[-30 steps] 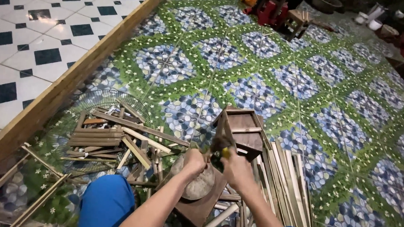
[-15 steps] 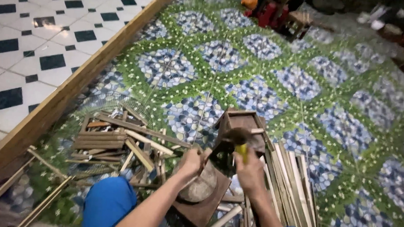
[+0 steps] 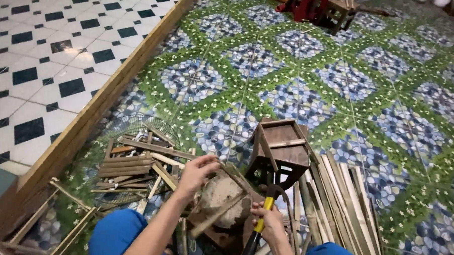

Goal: Poking holes into bamboo strips using a hammer and a punch tool for assembly.

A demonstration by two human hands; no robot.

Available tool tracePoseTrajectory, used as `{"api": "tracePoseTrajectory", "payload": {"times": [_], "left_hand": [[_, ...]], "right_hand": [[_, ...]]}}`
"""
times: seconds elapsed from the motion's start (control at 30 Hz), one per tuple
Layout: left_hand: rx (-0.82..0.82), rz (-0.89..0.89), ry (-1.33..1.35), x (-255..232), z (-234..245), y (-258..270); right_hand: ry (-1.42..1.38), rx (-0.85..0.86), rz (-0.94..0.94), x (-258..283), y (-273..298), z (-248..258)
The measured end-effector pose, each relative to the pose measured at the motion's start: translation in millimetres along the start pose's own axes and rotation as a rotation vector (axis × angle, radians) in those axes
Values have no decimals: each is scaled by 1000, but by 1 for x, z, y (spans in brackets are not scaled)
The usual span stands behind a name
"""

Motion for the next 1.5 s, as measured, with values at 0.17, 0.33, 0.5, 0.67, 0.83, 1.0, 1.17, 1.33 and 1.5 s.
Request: {"api": "tracePoseTrajectory", "payload": {"times": [0.17, 0.33, 0.5, 0.67, 0.83, 1.0, 1.17, 1.33, 1.5], "left_hand": [[-25, -82, 712, 48, 15, -31], [2, -133, 721, 59, 15, -30], [21, -169, 513, 62, 18, -26], [60, -251, 451, 69, 14, -32], [39, -244, 382, 75, 12, -31], [5, -235, 329, 80, 10, -30], [-4, -276, 241, 90, 6, -36], [-17, -258, 272, 89, 5, -35], [-5, -251, 311, 81, 6, -29]], "right_hand": [[-105, 240, 74, 18, 0, -26], [-99, 250, 155, 52, 35, -46], [70, 203, 334, 80, 50, -39], [197, 181, 440, 89, 39, -24], [84, 269, 441, 84, 30, -27], [79, 291, 444, 80, 23, -30], [36, 288, 461, 76, 17, -27], [69, 241, 441, 79, 25, -24], [104, 203, 380, 74, 20, -14]]}}
Point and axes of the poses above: each hand's wrist, its own y-axis away from the middle knuckle, its own z-axis out of the back of the hand, x = y × z, the point moved 8 cm from there along -y, towards the middle knuckle
